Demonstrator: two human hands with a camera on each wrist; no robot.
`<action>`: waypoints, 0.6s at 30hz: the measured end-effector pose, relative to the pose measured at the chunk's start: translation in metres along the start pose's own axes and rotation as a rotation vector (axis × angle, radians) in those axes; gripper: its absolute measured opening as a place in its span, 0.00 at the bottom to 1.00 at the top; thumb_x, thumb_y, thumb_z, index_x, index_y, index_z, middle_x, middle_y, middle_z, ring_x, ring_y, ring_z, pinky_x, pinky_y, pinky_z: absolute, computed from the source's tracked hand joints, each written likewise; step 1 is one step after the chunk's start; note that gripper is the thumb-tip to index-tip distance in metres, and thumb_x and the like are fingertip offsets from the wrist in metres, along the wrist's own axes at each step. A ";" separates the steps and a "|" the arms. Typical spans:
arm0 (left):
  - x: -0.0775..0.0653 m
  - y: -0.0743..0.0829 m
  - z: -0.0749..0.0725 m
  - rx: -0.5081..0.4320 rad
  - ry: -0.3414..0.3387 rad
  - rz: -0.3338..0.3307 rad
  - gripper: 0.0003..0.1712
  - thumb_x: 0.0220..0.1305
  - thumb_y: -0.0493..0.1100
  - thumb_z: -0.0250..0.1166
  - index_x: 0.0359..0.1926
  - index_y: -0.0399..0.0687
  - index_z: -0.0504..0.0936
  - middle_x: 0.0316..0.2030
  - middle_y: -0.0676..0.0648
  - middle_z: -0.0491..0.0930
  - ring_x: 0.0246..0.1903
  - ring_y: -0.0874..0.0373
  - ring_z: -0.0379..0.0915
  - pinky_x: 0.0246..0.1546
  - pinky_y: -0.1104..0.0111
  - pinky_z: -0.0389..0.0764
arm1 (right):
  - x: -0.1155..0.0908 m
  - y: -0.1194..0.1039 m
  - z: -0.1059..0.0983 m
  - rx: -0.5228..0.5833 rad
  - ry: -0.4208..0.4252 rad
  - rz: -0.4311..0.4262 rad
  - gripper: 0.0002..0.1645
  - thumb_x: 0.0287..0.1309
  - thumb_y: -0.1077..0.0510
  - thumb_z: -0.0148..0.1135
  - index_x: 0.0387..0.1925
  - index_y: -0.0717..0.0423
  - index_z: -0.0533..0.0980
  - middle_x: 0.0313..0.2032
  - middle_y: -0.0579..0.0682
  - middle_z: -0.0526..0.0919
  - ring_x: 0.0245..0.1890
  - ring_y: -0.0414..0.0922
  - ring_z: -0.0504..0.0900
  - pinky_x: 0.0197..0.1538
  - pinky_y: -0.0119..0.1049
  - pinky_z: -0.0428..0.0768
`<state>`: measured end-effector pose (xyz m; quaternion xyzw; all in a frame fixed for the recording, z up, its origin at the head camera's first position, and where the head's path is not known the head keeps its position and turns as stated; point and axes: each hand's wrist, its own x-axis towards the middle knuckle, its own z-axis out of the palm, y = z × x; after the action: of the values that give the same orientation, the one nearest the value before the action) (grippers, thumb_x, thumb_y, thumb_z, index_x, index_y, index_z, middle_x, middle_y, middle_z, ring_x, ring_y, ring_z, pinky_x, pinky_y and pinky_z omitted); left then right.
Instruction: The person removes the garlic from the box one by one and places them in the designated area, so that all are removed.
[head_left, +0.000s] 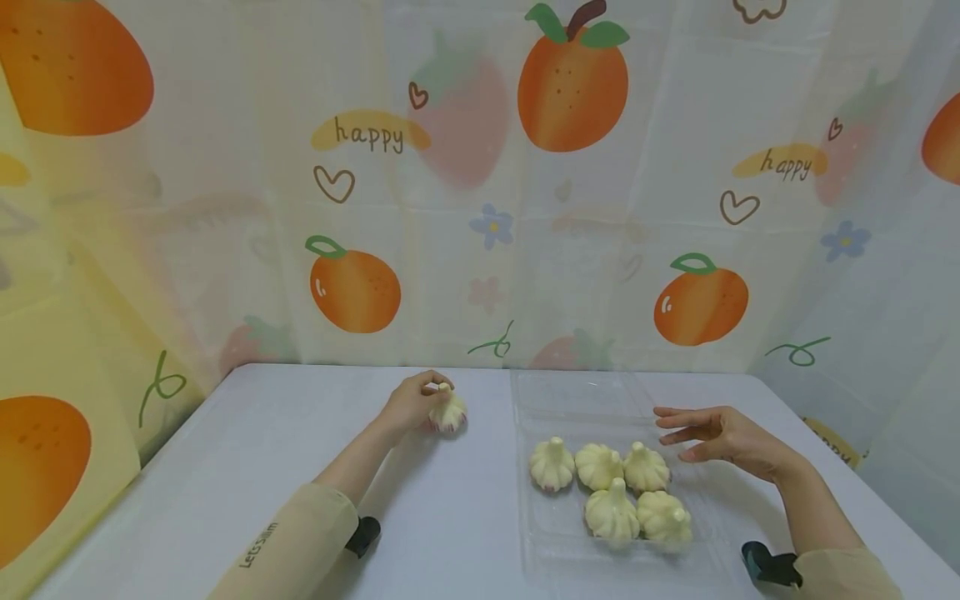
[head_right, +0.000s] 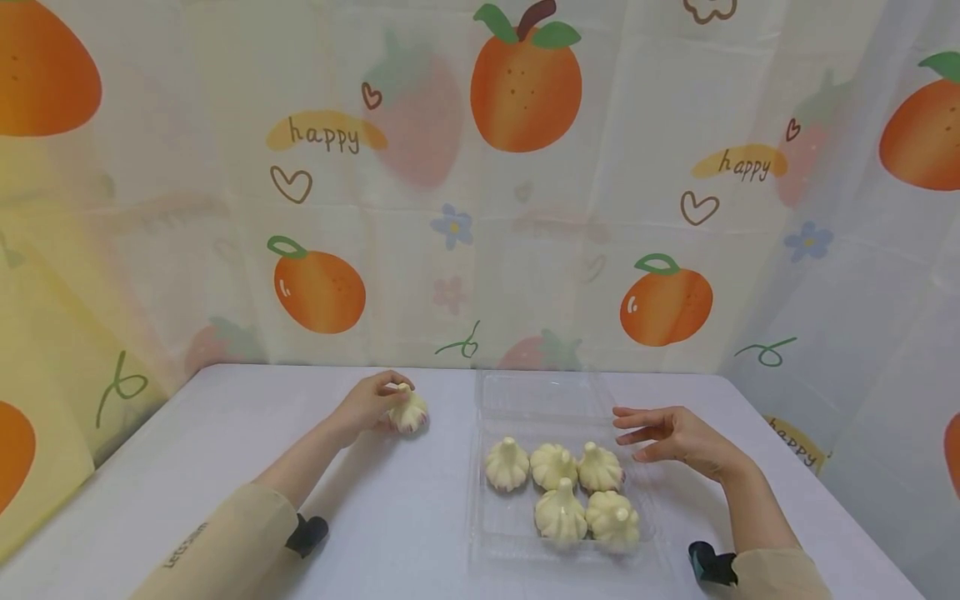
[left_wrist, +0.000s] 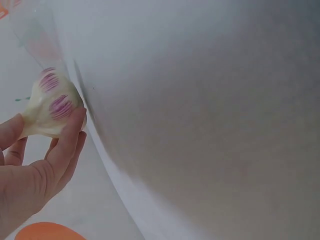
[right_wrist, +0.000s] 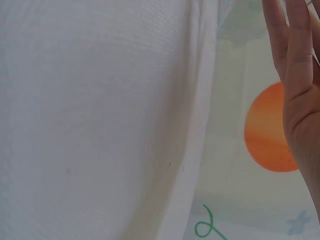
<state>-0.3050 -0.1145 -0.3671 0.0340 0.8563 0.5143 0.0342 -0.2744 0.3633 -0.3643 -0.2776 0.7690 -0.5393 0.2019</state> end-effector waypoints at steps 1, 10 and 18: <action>0.000 0.000 0.000 0.002 -0.002 -0.001 0.13 0.70 0.40 0.58 0.53 0.42 0.78 0.57 0.32 0.79 0.45 0.49 0.78 0.38 0.62 0.86 | 0.000 0.000 0.000 -0.001 -0.002 -0.003 0.29 0.62 0.70 0.57 0.65 0.72 0.67 0.62 0.22 0.74 0.56 0.35 0.82 0.53 0.30 0.83; -0.001 0.002 0.001 0.028 -0.008 -0.002 0.13 0.70 0.40 0.59 0.52 0.42 0.79 0.56 0.32 0.79 0.45 0.49 0.78 0.36 0.63 0.85 | 0.000 0.001 -0.002 -0.017 0.011 0.022 0.31 0.62 0.70 0.57 0.65 0.76 0.63 0.61 0.20 0.74 0.56 0.34 0.83 0.53 0.30 0.83; -0.001 0.001 0.002 0.010 -0.023 -0.014 0.13 0.69 0.39 0.60 0.52 0.43 0.79 0.55 0.33 0.80 0.42 0.52 0.77 0.33 0.66 0.84 | 0.000 0.001 -0.002 -0.010 0.007 0.020 0.30 0.62 0.70 0.57 0.65 0.77 0.63 0.61 0.20 0.74 0.55 0.35 0.83 0.53 0.30 0.83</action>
<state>-0.3037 -0.1124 -0.3675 0.0343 0.8587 0.5091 0.0475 -0.2760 0.3651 -0.3648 -0.2690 0.7750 -0.5346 0.2031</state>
